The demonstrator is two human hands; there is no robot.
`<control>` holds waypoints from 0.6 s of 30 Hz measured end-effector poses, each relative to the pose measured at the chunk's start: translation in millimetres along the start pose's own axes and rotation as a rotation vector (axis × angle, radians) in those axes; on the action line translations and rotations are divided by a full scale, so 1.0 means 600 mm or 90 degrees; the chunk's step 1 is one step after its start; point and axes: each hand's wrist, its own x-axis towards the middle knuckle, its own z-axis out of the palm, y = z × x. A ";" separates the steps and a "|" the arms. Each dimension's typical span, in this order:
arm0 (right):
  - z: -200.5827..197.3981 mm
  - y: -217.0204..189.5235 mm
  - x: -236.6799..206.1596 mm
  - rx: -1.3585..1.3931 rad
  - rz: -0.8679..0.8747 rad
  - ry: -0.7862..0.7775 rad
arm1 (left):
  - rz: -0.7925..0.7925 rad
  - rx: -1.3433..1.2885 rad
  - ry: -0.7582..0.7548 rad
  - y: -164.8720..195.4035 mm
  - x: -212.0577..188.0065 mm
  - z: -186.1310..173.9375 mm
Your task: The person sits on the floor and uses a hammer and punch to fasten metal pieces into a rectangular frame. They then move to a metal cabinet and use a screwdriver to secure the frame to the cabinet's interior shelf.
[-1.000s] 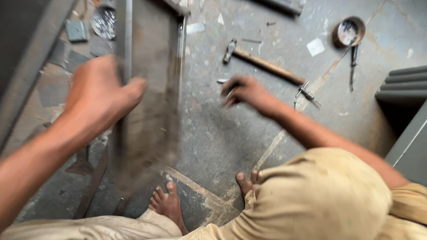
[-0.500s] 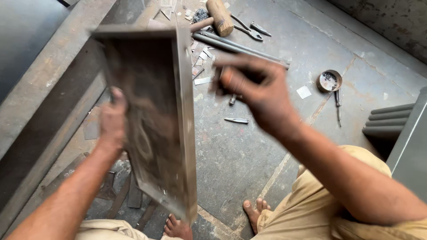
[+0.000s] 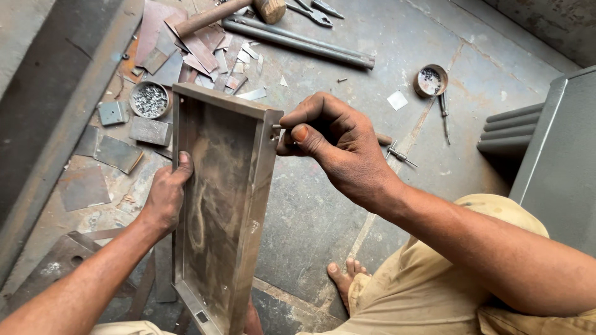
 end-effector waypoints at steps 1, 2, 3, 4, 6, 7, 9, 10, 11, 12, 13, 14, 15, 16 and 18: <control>-0.001 0.002 0.000 0.004 0.006 -0.002 | -0.015 -0.012 -0.003 -0.002 0.002 0.001; -0.001 0.004 0.000 0.009 0.011 -0.003 | -0.029 -0.024 -0.006 -0.003 0.003 0.002; -0.002 0.005 0.000 0.013 0.016 -0.004 | -0.040 -0.036 -0.010 -0.003 0.004 0.003; -0.001 0.006 0.000 -0.003 0.016 -0.004 | -0.052 -0.048 -0.012 -0.001 0.004 0.004; 0.002 0.007 0.001 -0.034 0.017 -0.007 | -0.058 -0.053 -0.015 0.004 0.003 0.008; 0.003 0.006 0.001 -0.052 0.009 -0.006 | -0.053 -0.045 -0.017 0.006 0.002 0.009; 0.006 0.004 0.001 -0.089 -0.006 -0.004 | -0.051 -0.031 -0.013 0.008 0.000 0.011; 0.007 0.003 0.001 -0.125 -0.010 0.007 | -0.054 -0.026 -0.007 0.006 0.000 0.011; 0.007 0.003 0.001 -0.161 -0.014 0.018 | -0.057 -0.021 -0.003 0.004 0.001 0.011; 0.006 0.002 0.001 -0.198 -0.017 0.030 | -0.054 -0.019 0.001 0.000 0.003 0.011; 0.003 0.001 0.001 -0.221 -0.002 0.049 | -0.051 -0.017 0.004 -0.005 0.007 0.010; 0.000 0.001 0.002 -0.244 0.014 0.068 | -0.049 -0.016 0.007 -0.009 0.011 0.008; -0.004 0.001 0.003 -0.266 0.031 0.086 | -0.047 0.014 0.024 -0.013 0.016 0.006; -0.008 0.001 0.004 -0.291 0.053 0.101 | -0.043 0.043 0.041 -0.013 0.022 0.003; -0.018 -0.001 0.008 -0.340 0.098 0.129 | -0.014 0.126 0.105 -0.007 0.032 -0.008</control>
